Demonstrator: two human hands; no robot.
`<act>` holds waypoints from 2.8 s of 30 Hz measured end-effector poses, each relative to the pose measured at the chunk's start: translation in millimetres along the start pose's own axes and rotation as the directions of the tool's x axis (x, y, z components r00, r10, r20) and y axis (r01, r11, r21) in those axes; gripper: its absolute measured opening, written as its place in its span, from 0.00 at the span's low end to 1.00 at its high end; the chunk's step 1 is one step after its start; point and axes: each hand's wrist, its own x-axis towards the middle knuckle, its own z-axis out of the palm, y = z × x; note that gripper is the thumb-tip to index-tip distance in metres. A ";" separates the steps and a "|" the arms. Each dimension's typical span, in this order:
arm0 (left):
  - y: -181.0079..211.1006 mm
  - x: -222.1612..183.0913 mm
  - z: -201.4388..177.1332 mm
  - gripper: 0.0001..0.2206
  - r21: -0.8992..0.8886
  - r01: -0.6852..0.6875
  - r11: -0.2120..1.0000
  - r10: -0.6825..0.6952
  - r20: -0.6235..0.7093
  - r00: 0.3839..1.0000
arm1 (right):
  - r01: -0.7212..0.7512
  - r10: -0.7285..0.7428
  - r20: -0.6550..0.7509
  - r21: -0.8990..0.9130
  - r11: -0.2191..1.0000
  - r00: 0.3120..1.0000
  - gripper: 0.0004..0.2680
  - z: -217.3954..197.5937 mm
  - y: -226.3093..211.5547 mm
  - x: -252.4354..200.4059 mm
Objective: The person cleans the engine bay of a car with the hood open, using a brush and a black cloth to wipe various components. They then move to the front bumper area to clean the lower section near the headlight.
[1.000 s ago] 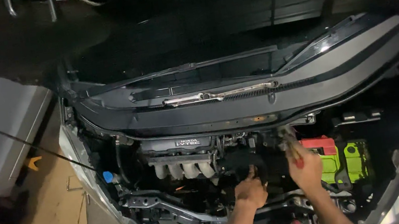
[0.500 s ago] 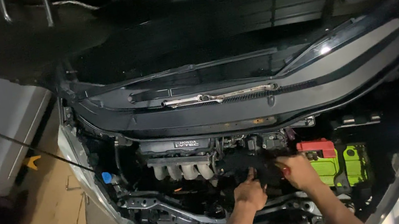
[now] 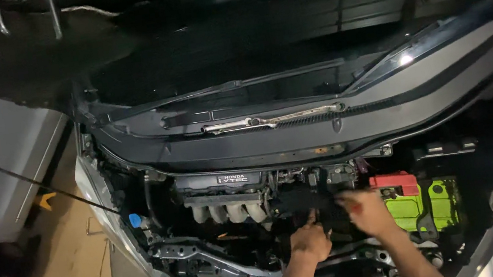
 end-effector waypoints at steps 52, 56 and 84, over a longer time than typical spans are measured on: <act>-27.3 61.1 29.7 0.21 -0.345 -0.147 0.927 0.024 -0.336 0.942 | -0.541 0.545 -0.235 0.088 0.837 0.805 0.11 17.7 -56.8 -30.4; -23.2 53.7 14.9 0.18 -0.018 -0.108 0.994 0.098 -0.278 0.956 | -0.663 0.844 -0.312 0.522 0.537 0.437 0.06 14.9 -69.7 -43.2; 22.4 135.1 68.3 0.32 0.701 -0.487 0.521 0.817 -0.245 0.522 | -0.380 0.932 0.333 0.888 -0.259 0.144 0.14 90.7 264.7 -247.3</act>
